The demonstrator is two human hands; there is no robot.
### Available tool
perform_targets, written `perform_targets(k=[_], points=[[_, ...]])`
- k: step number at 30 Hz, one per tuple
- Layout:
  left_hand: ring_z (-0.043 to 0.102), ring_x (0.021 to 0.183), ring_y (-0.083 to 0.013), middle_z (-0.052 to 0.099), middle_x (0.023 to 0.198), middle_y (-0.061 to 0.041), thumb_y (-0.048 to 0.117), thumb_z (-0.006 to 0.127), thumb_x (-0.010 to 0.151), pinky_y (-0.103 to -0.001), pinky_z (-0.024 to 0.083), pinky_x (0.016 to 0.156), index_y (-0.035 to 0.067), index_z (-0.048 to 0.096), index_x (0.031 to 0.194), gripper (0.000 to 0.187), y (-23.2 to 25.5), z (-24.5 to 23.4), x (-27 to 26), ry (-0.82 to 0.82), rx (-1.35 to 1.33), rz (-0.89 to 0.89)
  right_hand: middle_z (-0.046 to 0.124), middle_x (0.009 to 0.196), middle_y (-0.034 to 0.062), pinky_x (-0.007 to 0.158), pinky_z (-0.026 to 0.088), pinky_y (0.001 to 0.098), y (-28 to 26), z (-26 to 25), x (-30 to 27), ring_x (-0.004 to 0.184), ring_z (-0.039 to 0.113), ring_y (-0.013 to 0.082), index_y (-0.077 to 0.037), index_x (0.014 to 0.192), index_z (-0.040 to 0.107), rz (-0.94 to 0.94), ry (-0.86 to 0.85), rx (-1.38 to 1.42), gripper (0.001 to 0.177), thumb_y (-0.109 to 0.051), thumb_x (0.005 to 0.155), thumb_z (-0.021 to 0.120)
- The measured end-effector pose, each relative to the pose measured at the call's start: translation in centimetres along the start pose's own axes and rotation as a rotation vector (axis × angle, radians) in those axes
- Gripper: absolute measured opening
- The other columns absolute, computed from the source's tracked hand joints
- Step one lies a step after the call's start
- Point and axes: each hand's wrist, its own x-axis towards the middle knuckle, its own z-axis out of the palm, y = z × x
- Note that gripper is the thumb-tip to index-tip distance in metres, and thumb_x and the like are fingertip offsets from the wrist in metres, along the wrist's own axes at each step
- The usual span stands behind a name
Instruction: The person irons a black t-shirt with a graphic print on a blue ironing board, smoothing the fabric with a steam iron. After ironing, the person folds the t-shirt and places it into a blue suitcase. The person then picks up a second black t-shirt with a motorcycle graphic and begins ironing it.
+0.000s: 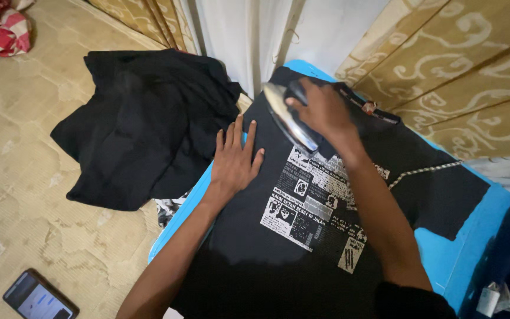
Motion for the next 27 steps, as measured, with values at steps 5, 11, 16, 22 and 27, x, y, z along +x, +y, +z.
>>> perform_targets(k=[5, 11, 16, 22, 27], points=[[0.040, 0.140, -0.0426, 0.035, 0.157, -0.030, 0.042, 0.053, 0.100, -0.061, 0.032, 0.114, -0.001, 0.041, 0.153, 0.069, 0.0, -0.3, 0.0, 0.049, 0.009, 0.022, 0.071, 0.096, 0.0291, 0.081, 0.052, 0.0569, -0.3, -0.3, 1.7, 0.094, 0.068, 0.0502, 0.001, 0.120, 0.064, 0.075, -0.007, 0.028, 0.043, -0.033, 0.095, 0.074], [0.040, 0.139, -0.0429, 0.034, 0.157, -0.030, 0.042, 0.053, 0.099, -0.064, 0.033, 0.111, -0.006, 0.040, 0.152, 0.073, 0.1, -0.2, -0.1, 0.039, 0.036, 0.023, 0.069, 0.104, 0.0325, 0.087, 0.053, 0.0563, -0.7, -0.5, 1.7, 0.101, 0.066, 0.0516, 0.002, 0.131, 0.059, 0.084, -0.018, 0.011, 0.051, -0.034, 0.096, 0.072], [0.038, 0.143, -0.0428, 0.032, 0.159, -0.030, 0.043, 0.054, 0.098, -0.063, 0.033, 0.111, -0.010, 0.037, 0.152, 0.077, -0.1, 0.2, 0.0, 0.010, 0.006, -0.001, 0.064, 0.106, 0.0366, 0.088, 0.050, 0.0573, -1.4, 0.9, 0.6, 0.102, 0.061, 0.0542, -0.002, 0.138, 0.055, 0.149, -0.142, -0.008, 0.063, -0.038, 0.090, 0.076], [0.030, 0.149, -0.0419, 0.030, 0.161, -0.030, 0.044, 0.055, 0.098, -0.063, 0.031, 0.114, -0.008, 0.038, 0.150, 0.075, 0.0, 0.2, -0.2, -0.006, -0.007, -0.034, 0.072, 0.114, 0.0297, 0.097, 0.054, 0.0520, -0.9, 0.1, 1.9, 0.113, 0.068, 0.0465, -0.003, 0.137, 0.060, 0.231, -0.142, 0.021, 0.054, -0.043, 0.101, 0.067], [0.022, 0.151, -0.0439, 0.028, 0.160, -0.032, 0.048, 0.057, 0.095, -0.065, 0.028, 0.115, -0.015, 0.037, 0.147, 0.084, 0.0, 0.1, 0.2, 0.019, -0.015, -0.084, 0.067, 0.110, 0.0337, 0.090, 0.052, 0.0537, -2.8, -0.5, -1.2, 0.105, 0.064, 0.0509, -0.007, 0.138, 0.059, 0.113, -0.157, 0.021, 0.060, -0.041, 0.090, 0.074]])
